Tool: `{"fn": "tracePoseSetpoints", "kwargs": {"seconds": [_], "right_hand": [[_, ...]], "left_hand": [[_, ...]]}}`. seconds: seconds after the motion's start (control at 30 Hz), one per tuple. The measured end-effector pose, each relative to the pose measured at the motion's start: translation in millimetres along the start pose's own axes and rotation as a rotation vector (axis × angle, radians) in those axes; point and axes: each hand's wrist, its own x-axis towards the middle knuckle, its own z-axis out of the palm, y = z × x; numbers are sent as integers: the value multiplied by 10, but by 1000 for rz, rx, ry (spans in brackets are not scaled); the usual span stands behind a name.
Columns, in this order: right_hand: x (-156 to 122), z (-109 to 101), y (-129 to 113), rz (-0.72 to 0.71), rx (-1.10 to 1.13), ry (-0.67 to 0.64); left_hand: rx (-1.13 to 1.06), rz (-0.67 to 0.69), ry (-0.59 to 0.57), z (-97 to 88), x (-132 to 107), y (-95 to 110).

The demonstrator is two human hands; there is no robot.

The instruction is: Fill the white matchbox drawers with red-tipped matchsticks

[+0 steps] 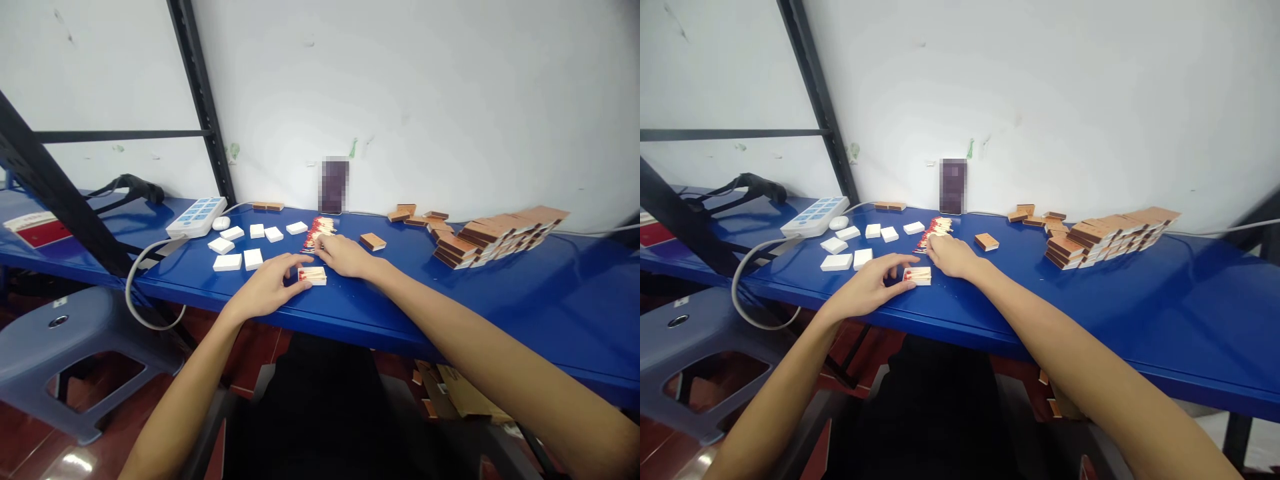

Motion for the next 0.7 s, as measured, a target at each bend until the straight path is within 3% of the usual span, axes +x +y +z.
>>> {"fn": "tracePoseSetpoints", "kwargs": {"seconds": [0.27, 0.47, 0.6, 0.7], "right_hand": [[8, 5, -14, 10, -21, -32], [-100, -103, -18, 19, -20, -49], [-219, -218, -55, -58, 107, -11], [-281, -258, -141, -165, 198, -62]], "left_hand": [[-5, -19, 14, -2, 2, 6], [-21, -99, 56, 9, 16, -21], [-10, -155, 109, 27, 28, -52], [-16, -144, 109, 24, 30, -50]]}}
